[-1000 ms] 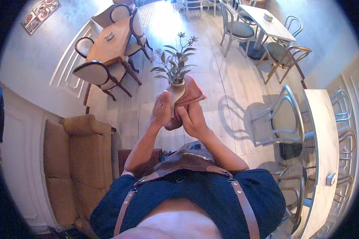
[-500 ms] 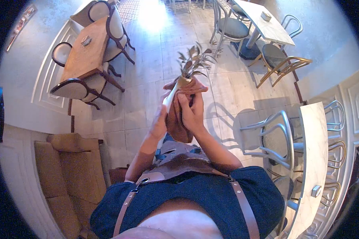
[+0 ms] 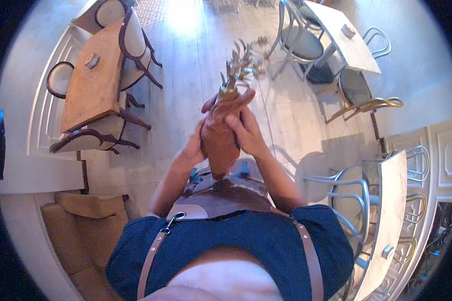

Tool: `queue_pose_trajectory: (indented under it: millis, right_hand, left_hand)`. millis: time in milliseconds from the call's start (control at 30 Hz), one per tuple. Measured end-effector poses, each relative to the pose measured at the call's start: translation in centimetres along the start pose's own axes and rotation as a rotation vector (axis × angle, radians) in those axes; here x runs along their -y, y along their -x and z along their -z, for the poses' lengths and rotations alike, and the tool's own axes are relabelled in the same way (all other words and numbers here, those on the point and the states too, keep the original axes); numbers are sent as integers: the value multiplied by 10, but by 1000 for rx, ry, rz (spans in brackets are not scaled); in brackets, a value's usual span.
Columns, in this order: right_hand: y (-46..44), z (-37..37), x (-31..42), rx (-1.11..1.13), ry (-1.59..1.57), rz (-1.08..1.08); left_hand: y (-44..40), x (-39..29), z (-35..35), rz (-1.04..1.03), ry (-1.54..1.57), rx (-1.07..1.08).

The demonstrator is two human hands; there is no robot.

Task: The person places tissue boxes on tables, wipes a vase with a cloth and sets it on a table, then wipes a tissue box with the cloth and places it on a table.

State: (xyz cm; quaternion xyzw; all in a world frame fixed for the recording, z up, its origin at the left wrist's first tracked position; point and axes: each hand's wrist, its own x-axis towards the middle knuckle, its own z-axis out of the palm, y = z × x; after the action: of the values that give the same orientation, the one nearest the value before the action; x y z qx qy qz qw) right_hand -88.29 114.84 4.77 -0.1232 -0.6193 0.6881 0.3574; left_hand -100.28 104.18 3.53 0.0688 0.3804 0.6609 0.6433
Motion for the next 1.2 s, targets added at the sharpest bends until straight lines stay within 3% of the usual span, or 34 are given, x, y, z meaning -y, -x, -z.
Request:
queue_pose_trajectory:
  millis: [67, 167, 300, 400, 467, 500, 533, 600, 633, 700, 767, 800, 867, 967, 1033, 1133, 1200]
  right_hand:
    - [-28, -2, -6, -115, 13, 24]
    - [-75, 4, -36, -304, -88, -16]
    - [-147, 19, -75, -331, -155, -108]
    - [-208, 36, -102, -390, -196, -207]
    - [-249, 50, -120, -419, -324, -435]
    - [-272, 57, -128, -381, -337, -440]
    - [-294, 63, -137, -121, -265, -369]
    - [-337, 69, -151, 179, -275, -260]
    - [-356, 72, -155, 226, -355, -228]
    - [-410, 69, -150, 417, -111, -109]
    - [-451, 40, -147, 459, -423, -154]
    - [-467, 36, -156, 488, -415, -130]
    - [-492, 33, -187, 197, -162, -235]
    - [-530, 27, -229, 219, -217, -167]
    - [-560, 17, -213, 248, -368, -300]
    - [-607, 10, -230, 310, -319, -449]
    - [-628, -3, -222, 161, 144, -326]
  left_hand:
    - [-24, -32, -2, 47, -18, 156]
    - [-62, -51, 2, 26, 16, 178]
    - [-125, -90, 21, 45, 95, 58]
    - [-172, -128, 34, 12, 83, 109]
    - [-205, -147, 40, 17, 58, 61]
    - [-225, -161, 44, 26, 25, 33]
    - [-243, -174, 46, 27, 20, -44]
    - [-262, -205, 39, -27, 46, -123]
    - [-272, -221, 33, -42, 77, -177]
    - [-302, -238, 46, -150, 107, -196]
    - [-323, -249, 64, -152, 340, -181]
    - [-325, -262, 60, -179, 337, -147]
    - [-337, -283, 62, -219, 330, -99]
    - [-370, -305, 86, -332, 93, -303]
    - [-384, -323, 104, -282, 226, -293]
    - [-400, -361, 126, -242, 206, -268]
    - [-413, -394, 138, -224, 194, -261]
